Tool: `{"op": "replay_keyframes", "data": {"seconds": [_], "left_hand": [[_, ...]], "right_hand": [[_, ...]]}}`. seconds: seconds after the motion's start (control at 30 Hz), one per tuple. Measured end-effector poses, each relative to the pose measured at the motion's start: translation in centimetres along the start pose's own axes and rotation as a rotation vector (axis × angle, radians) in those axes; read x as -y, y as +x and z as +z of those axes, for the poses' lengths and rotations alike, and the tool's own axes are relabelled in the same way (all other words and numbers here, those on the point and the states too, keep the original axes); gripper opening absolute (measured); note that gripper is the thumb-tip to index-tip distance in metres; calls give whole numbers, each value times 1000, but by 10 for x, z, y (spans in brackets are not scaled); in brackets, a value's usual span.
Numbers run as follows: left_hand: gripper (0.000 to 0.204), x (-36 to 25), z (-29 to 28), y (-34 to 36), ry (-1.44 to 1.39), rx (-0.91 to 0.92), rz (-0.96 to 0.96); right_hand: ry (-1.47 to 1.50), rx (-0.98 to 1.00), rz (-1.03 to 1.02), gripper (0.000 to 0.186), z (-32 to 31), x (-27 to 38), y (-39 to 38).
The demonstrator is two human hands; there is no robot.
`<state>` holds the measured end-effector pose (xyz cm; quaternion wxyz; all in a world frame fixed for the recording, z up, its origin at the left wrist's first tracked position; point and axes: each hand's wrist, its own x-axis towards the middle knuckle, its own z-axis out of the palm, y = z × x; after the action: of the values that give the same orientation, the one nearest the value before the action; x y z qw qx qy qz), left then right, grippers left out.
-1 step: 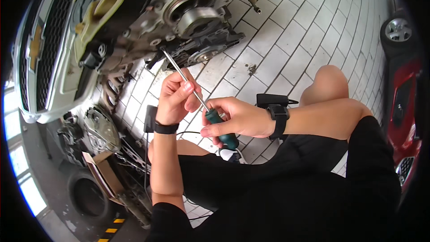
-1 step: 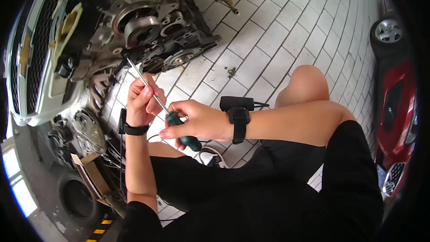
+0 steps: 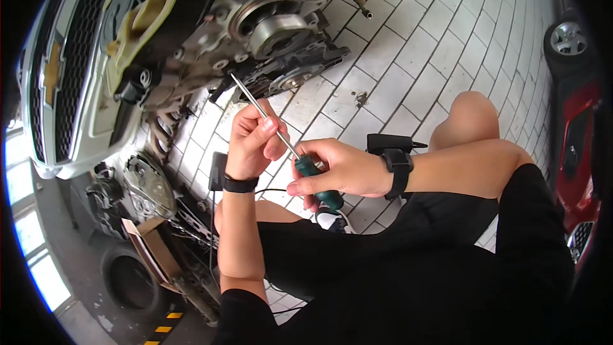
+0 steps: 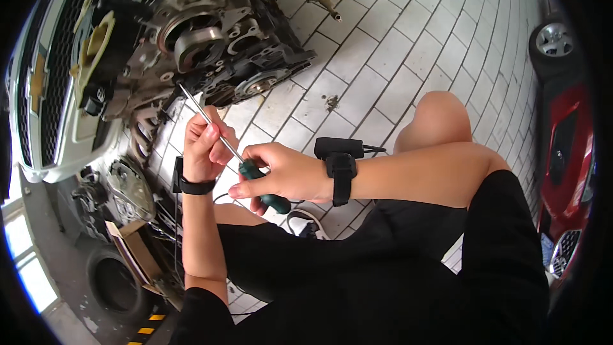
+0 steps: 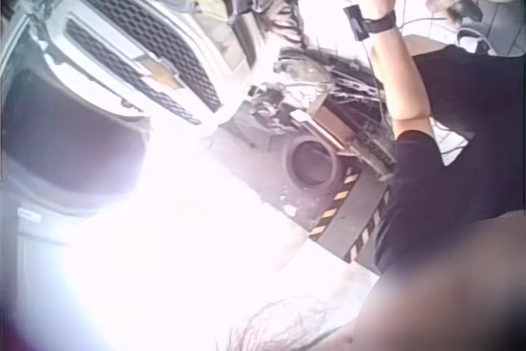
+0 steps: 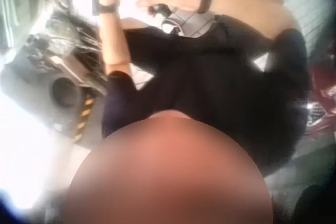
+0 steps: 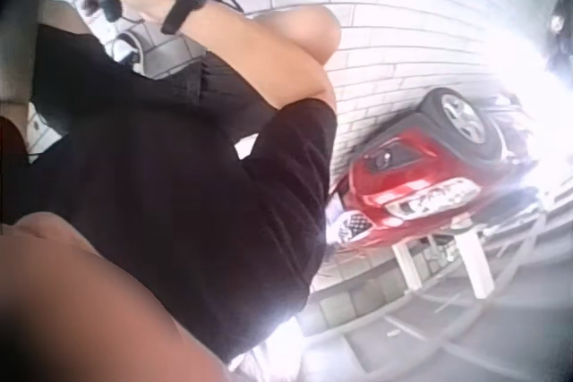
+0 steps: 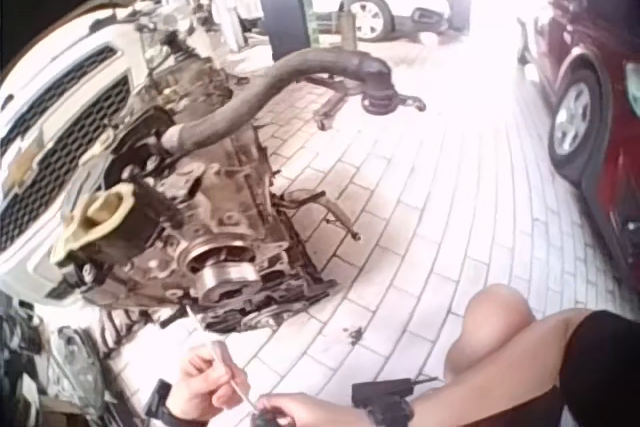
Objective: The person uses a screwdriver to work on a car engine placed on the floor of a garage. They repeatedly insert and turn the screwdriver on various parts of the engine, occasionally repositioning themselves to access different areas.
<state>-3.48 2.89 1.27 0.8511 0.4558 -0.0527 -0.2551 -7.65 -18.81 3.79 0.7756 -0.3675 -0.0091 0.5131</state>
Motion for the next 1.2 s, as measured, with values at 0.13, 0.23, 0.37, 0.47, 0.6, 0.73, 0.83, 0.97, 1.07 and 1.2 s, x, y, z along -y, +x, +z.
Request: {"op": "replay_keyframes", "data": {"seconds": [0.13, 0.23, 0.37, 0.47, 0.6, 0.73, 0.83, 0.97, 1.07, 1.2], "left_hand": [[23, 5, 11, 3, -23, -57, 85], [23, 3, 20, 3, -70, -70, 114], [22, 4, 18, 1, -27, -100, 136], [28, -2, 15, 5, -41, 42, 89], [31, -7, -1, 3, -97, 190, 37], [29, -1, 0, 1, -63, 132, 67], [29, 6, -2, 3, -15, 66, 116], [30, 5, 0, 1, -29, 33, 117], [31, 3, 5, -3, -33, -2, 147], [32, 1, 22, -8, -47, -84, 141]], "right_hand": [[-103, -45, -15, 27, -4, 1, -4], [-240, -77, -219, 28, -7, -8, -4], [-328, -49, -125, 28, -10, 1, -3], [-82, 108, -111, 32, -10, -6, -1], [28, 281, -90, 35, -13, 0, -2], [-30, 155, -95, 33, -2, 11, -6], [-254, -7, -122, 30, 2, 11, -5], [-239, -113, -83, 30, 9, 13, -6], [-476, -90, -146, 32, 10, 20, -7], [-204, 69, -83, 37, 14, 20, -6]]}}
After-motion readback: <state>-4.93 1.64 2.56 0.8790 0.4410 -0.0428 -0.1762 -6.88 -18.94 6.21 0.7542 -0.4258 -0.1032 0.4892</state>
